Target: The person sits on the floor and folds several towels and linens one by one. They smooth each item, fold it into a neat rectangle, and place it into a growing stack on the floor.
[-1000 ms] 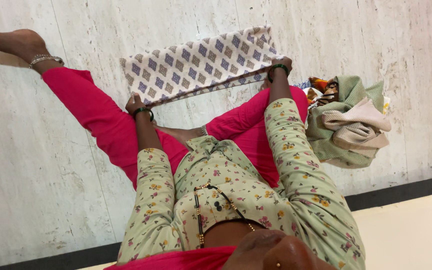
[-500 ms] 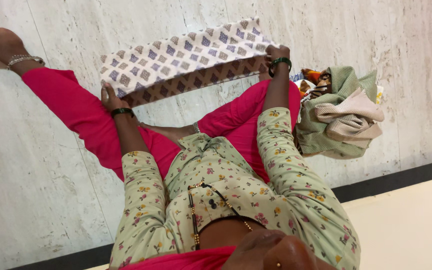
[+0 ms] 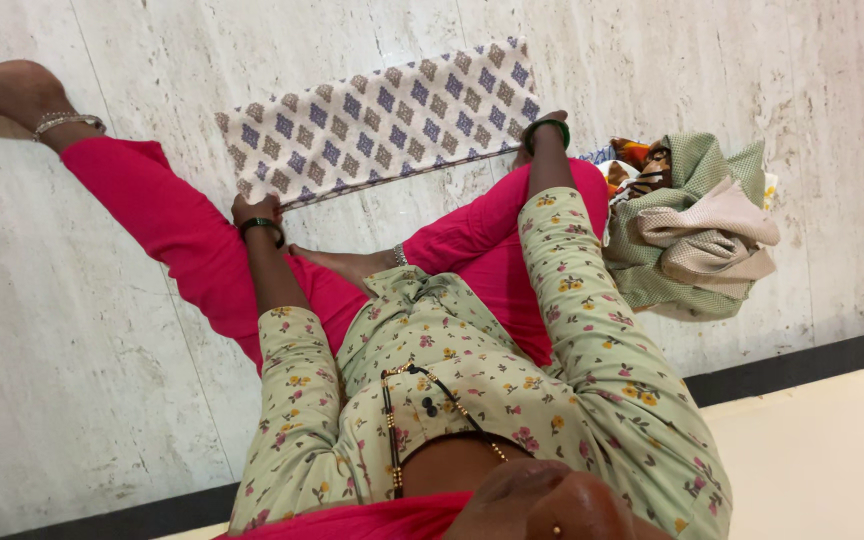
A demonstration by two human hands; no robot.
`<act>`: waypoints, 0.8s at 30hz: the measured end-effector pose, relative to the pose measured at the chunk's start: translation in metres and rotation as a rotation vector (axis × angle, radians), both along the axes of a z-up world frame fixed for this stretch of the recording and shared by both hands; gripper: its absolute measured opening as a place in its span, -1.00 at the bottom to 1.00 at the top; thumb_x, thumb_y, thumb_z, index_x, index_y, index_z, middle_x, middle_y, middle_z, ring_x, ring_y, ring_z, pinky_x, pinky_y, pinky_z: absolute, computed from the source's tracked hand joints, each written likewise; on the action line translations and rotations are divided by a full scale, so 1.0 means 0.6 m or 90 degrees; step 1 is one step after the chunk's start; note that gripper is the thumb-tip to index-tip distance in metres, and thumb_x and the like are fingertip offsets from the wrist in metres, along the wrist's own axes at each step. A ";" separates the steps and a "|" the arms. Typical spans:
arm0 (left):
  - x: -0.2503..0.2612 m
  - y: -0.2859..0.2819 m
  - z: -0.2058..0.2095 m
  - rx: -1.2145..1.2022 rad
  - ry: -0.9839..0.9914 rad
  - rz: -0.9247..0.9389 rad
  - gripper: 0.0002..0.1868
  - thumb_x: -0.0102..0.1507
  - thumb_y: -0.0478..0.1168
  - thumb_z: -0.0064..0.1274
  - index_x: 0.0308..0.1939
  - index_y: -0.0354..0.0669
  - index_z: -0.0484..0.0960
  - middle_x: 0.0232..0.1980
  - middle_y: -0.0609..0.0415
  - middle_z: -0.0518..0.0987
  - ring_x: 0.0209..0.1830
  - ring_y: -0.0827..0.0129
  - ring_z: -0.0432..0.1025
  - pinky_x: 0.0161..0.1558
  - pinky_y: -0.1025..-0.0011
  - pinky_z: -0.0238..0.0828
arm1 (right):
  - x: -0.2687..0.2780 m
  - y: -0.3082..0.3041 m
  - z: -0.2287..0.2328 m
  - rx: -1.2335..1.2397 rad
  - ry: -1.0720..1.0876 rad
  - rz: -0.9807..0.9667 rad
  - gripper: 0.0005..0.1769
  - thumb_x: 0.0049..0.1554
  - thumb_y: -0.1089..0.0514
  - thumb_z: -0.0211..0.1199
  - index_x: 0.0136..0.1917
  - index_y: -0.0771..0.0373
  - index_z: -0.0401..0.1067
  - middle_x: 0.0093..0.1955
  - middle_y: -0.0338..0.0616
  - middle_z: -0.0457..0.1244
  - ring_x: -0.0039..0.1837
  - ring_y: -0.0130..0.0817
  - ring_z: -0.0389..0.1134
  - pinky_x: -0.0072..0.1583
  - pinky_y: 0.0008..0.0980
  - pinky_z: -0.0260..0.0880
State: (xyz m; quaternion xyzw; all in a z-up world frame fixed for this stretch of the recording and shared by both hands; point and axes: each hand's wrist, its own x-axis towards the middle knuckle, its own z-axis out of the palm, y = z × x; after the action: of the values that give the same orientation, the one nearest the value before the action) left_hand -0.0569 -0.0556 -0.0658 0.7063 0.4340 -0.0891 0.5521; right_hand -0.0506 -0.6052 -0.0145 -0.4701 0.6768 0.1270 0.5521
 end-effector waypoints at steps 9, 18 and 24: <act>-0.013 -0.008 -0.029 0.472 -0.021 -0.149 -0.50 0.05 -0.25 0.34 0.04 -0.27 0.57 0.18 -0.38 0.37 0.05 -0.11 0.41 -0.04 0.13 0.46 | 0.009 -0.032 -0.018 -0.111 -0.039 0.353 -0.71 -0.02 0.01 0.53 -0.19 0.23 0.54 -0.21 -0.15 0.41 -0.27 -0.32 0.38 -0.20 -0.17 0.43; -0.011 0.003 -0.008 -0.262 -0.079 0.099 -0.69 0.16 -0.25 0.34 -0.14 -0.31 0.57 -0.34 0.01 0.59 -0.51 0.24 0.46 -0.52 0.26 0.43 | -0.014 -0.045 0.024 0.088 -0.163 0.047 -0.59 0.10 -0.19 0.35 -0.08 0.15 0.36 -0.22 -0.19 0.28 -0.23 -0.24 0.27 -0.14 -0.03 0.47; -0.017 -0.006 -0.008 -0.283 0.016 0.143 -0.77 0.20 -0.27 0.31 -0.32 -0.32 0.56 -0.34 -0.10 0.62 -0.63 0.30 0.44 -0.63 0.37 0.50 | -0.009 -0.062 -0.004 0.092 -0.219 -0.005 -0.60 0.12 -0.20 0.36 -0.10 0.15 0.42 -0.23 -0.18 0.31 -0.26 -0.28 0.34 -0.21 -0.18 0.42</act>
State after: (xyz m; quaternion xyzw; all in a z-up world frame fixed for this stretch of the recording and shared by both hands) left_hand -0.0673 -0.0594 -0.0706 0.5135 0.4866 -0.1293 0.6949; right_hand -0.0559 -0.6427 -0.0171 -0.4416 0.5632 0.0905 0.6925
